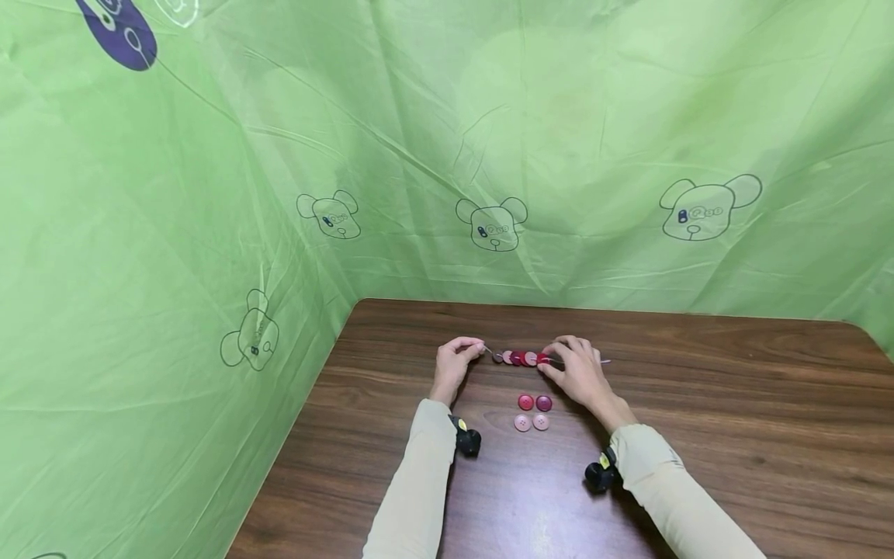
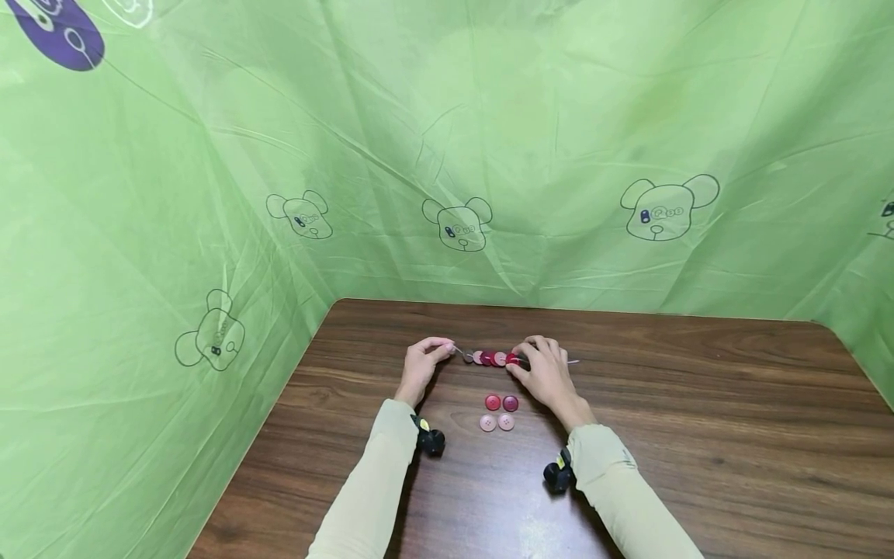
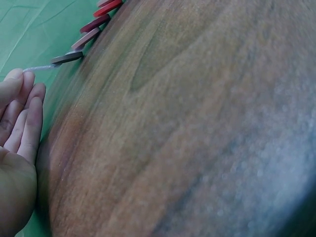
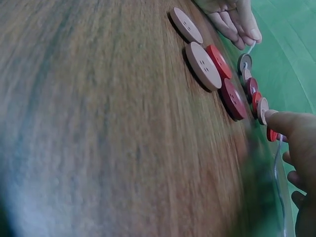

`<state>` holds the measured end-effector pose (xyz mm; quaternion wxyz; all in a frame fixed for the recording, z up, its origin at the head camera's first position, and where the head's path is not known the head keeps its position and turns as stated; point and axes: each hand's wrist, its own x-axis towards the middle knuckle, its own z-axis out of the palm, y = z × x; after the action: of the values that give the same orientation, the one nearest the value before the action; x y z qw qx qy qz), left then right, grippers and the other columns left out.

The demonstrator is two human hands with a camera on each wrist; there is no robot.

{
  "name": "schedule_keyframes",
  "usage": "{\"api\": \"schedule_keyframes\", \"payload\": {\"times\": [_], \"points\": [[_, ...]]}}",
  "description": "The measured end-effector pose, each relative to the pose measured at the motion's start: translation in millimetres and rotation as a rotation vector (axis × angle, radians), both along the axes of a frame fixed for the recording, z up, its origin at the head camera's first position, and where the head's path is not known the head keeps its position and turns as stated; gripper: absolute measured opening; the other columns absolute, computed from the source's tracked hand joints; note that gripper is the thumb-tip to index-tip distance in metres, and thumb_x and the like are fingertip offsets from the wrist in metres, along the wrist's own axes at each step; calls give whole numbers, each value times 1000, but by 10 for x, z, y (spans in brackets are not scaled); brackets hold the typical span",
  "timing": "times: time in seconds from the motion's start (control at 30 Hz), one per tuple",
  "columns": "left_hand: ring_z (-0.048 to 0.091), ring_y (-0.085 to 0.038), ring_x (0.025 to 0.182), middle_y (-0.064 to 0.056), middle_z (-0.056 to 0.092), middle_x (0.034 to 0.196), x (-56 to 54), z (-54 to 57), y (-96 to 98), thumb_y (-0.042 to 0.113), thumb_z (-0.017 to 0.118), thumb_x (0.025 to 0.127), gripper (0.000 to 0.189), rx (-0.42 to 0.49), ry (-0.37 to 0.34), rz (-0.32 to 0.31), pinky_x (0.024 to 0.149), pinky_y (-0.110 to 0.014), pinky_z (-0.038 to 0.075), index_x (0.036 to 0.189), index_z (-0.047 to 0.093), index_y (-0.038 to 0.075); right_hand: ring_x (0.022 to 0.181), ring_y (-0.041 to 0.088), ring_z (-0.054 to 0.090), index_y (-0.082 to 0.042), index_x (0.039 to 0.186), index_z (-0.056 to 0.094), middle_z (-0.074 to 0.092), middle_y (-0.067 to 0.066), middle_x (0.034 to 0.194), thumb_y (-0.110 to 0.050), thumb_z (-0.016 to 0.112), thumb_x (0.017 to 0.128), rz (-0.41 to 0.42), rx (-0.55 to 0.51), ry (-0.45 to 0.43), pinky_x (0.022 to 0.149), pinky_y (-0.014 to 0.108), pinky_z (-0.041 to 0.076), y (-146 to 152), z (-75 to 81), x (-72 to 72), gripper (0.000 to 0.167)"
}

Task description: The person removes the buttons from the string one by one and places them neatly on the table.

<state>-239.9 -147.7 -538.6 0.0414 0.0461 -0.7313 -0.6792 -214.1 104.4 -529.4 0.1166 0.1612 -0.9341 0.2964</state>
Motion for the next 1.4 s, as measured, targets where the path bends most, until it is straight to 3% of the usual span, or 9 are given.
{"api": "schedule_keyframes", "payload": {"times": [0.13, 0.57, 0.8, 1.0, 1.27, 1.4], "points": [[67, -6, 76, -9, 74, 87, 7, 12, 3, 15, 73, 84, 16, -2, 9, 4, 74, -22, 56, 93, 74, 2, 116, 40, 43, -11, 104, 68, 56, 16, 122, -30, 74, 82, 4, -13, 8, 93, 55, 32, 22, 11, 7, 30], [68, -9, 78, -12, 74, 88, 2, 24, 11, 14, 73, 84, 15, -4, 16, 6, 78, -29, 57, 93, 74, 2, 117, 39, 43, -13, 106, 68, 56, 15, 123, -33, 74, 83, -8, -21, -8, 90, 53, 32, 120, 1, 26, 31], [70, -22, 88, -17, 73, 94, 12, 27, 3, 17, 72, 85, 19, -3, 10, -5, 85, -37, 56, 96, 74, 2, 116, 39, 44, -12, 105, 68, 57, 15, 121, -32, 74, 83, -11, -25, -2, 92, 54, 32, 170, 13, 54, 31], [69, -9, 80, -11, 74, 89, 13, 7, 5, 17, 72, 85, 16, -7, -11, 8, 79, -28, 57, 94, 74, 3, 114, 39, 45, -11, 104, 68, 58, 15, 120, -30, 75, 82, -19, -24, 16, 89, 54, 32, 213, -15, 74, 30], [69, -27, 92, -20, 72, 97, 6, 19, -2, 13, 71, 87, 19, 28, -7, -17, 86, -39, 56, 98, 73, -1, 114, 39, 44, -11, 104, 68, 58, 14, 119, -30, 76, 82, -24, -39, 19, 90, 54, 31, 268, -25, 91, 30], [70, -25, 91, -19, 72, 96, 6, 18, 1, 13, 71, 86, 18, 34, -11, -14, 86, -37, 56, 98, 73, 0, 115, 39, 44, -11, 104, 68, 58, 15, 120, -30, 75, 82, -25, -39, 16, 92, 54, 31, 294, -28, 91, 30]]}}
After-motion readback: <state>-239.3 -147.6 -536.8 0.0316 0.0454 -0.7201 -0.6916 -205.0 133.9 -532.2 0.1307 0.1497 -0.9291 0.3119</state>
